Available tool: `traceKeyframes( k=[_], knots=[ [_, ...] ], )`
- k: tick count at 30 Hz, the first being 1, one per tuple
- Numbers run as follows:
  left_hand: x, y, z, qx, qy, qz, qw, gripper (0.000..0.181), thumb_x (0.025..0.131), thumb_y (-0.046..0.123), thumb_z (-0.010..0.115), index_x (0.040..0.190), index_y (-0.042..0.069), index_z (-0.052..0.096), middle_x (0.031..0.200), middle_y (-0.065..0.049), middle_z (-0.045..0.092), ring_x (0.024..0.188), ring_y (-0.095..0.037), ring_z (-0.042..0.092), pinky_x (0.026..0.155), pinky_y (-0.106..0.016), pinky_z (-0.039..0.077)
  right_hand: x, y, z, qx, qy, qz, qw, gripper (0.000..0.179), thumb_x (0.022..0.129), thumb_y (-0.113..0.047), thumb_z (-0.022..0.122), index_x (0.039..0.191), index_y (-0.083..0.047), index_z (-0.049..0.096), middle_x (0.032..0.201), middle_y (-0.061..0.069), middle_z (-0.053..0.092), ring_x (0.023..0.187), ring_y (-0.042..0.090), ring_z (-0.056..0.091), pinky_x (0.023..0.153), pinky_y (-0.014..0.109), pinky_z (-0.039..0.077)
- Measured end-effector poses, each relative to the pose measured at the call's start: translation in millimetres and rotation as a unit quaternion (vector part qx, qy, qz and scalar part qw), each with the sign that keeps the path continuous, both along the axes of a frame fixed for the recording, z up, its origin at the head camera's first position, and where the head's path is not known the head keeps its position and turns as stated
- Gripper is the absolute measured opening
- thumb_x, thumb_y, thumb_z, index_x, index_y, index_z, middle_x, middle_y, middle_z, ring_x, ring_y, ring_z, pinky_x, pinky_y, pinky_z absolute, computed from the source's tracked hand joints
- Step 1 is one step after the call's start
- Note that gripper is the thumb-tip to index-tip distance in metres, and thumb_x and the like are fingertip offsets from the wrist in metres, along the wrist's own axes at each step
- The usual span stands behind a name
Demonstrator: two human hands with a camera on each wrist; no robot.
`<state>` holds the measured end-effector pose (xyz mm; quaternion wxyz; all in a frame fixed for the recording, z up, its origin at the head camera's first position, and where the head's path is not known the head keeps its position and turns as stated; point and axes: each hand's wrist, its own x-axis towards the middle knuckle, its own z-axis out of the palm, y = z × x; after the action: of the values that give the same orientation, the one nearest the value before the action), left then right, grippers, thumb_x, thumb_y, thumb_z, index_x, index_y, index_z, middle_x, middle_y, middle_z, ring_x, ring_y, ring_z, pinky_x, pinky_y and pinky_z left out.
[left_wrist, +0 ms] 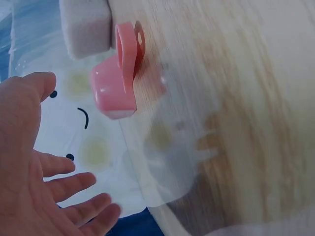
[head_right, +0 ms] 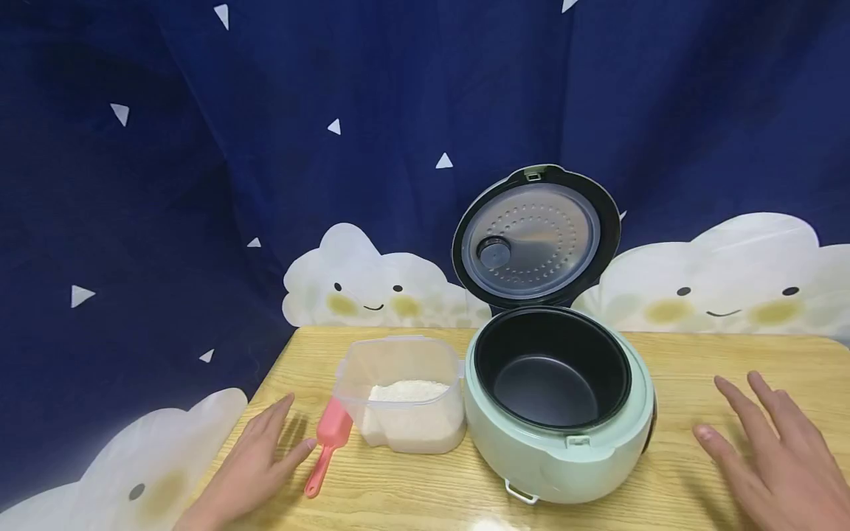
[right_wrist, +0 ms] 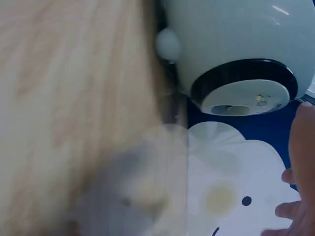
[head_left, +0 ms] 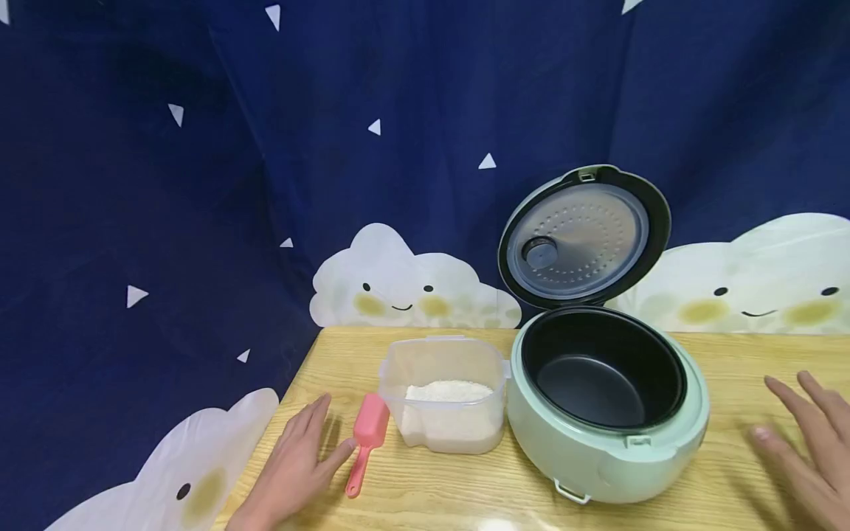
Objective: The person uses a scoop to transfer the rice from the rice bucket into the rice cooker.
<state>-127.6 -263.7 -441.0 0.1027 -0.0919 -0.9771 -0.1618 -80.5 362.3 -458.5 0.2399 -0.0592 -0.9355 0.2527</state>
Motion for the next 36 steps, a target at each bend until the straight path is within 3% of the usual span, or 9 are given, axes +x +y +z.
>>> traceKeyframes(
  k=[1,4,7,11,14,17,20,31,36],
  knots=[
    [-0.9,1.9,0.5,-0.001,-0.005,0.001,1.0,0.084,0.097,0.057,0.064,0.156,0.002,0.04,0.157,-0.019,0.049,0.144,-0.043,0.048,0.114,-0.062,0.042,-1.0,-4,4.0,-0.005,0.008,-0.002,0.9999,0.068,0.106,-0.03,0.054,0.162,-0.005,0.025,0.171,0.029,0.002,0.157,0.056,-0.003,0.123,0.072,-0.007],
    [-2.8,6.1,1.7,-0.002,-0.021,0.005,0.9998,0.082,0.097,0.059,0.062,0.155,0.004,0.042,0.152,-0.016,0.054,0.139,-0.039,0.053,0.111,-0.06,0.046,-6.4,-14,11.5,-0.043,0.048,0.008,0.9979,0.058,0.108,-0.021,0.05,0.159,-0.001,0.031,0.169,0.032,0.015,0.155,0.059,0.014,0.133,0.037,0.005],
    [-4.0,8.7,1.6,-0.003,-0.037,0.01,0.9993,0.082,0.097,0.061,0.061,0.155,0.006,0.043,0.148,-0.013,0.057,0.136,-0.035,0.056,0.109,-0.058,0.048,-9.5,-20,12.8,-0.068,0.052,0.022,0.9961,0.055,0.109,-0.019,0.047,0.159,-0.003,0.033,0.166,0.034,0.022,0.155,0.051,0.021,0.12,0.011,0.007],
    [-4.1,11.8,-0.3,0.001,-0.049,0.004,0.9988,0.079,0.095,0.056,0.066,0.152,0.005,0.047,0.141,-0.01,0.061,0.131,-0.033,0.059,0.108,-0.055,0.049,-15.1,-20,15.8,-0.086,0.031,0.049,0.9946,0.051,0.11,-0.018,0.043,0.158,-0.004,0.036,0.149,0.04,0.038,0.127,-0.01,0.05,0.094,0.002,0.03],
    [-3.9,14.0,-2.6,-0.001,-0.059,-0.001,0.9983,0.076,0.094,0.053,0.068,0.15,0.005,0.05,0.136,-0.009,0.064,0.129,-0.03,0.06,0.108,-0.051,0.05,-19.9,-21,18.3,-0.097,0.006,0.07,0.9928,0.048,0.111,-0.019,0.04,0.156,-0.003,0.037,0.139,0.029,0.052,0.095,-0.034,0.031,0.066,0.003,0.028],
    [-4.0,16.0,-5.1,0.001,-0.075,-0.002,0.9972,0.077,0.093,0.054,0.069,0.151,0.006,0.049,0.137,-0.01,0.064,0.129,-0.03,0.061,0.108,-0.051,0.05,-21.8,-24,15.5,-0.12,-0.014,0.088,0.9887,0.047,0.112,-0.021,0.039,0.157,-0.008,0.038,0.134,-0.017,0.059,0.091,-0.032,0.039,0.068,0.003,0.03],
    [-4.3,17.7,-7.0,0.007,-0.09,0.002,0.9959,0.079,0.093,0.056,0.068,0.152,0.008,0.048,0.142,-0.013,0.063,0.13,-0.033,0.062,0.107,-0.054,0.051,-23.9,-31,10.8,-0.144,-0.025,0.104,0.9838,0.047,0.112,-0.024,0.039,0.158,-0.018,0.038,0.121,-0.049,0.039,0.096,-0.031,0.044,0.076,0.001,0.028],
    [-7.8,28.3,-9.4,0.011,-0.107,-0.01,0.9941,0.082,0.094,0.057,0.066,0.153,0.004,0.045,0.152,-0.017,0.055,0.135,-0.038,0.059,0.108,-0.057,0.049,-47.6,-53,22.2,-0.208,0.002,0.151,0.9664,0.048,0.113,-0.027,0.035,0.161,-0.02,0.034,0.148,-0.035,0.041,0.124,-0.027,0.034,0.095,-0.008,0.026],
    [-10.6,29.9,-12.4,0.007,-0.101,-0.009,0.9948,0.081,0.094,0.056,0.066,0.153,0.004,0.045,0.152,-0.016,0.055,0.135,-0.036,0.06,0.107,-0.055,0.05,-57.8,-56,23.8,-0.263,0.014,0.184,0.947,0.051,0.111,-0.022,0.041,0.162,-0.021,0.033,0.153,-0.027,0.043,0.13,-0.022,0.039,0.1,-0.004,0.032]
  ],
)
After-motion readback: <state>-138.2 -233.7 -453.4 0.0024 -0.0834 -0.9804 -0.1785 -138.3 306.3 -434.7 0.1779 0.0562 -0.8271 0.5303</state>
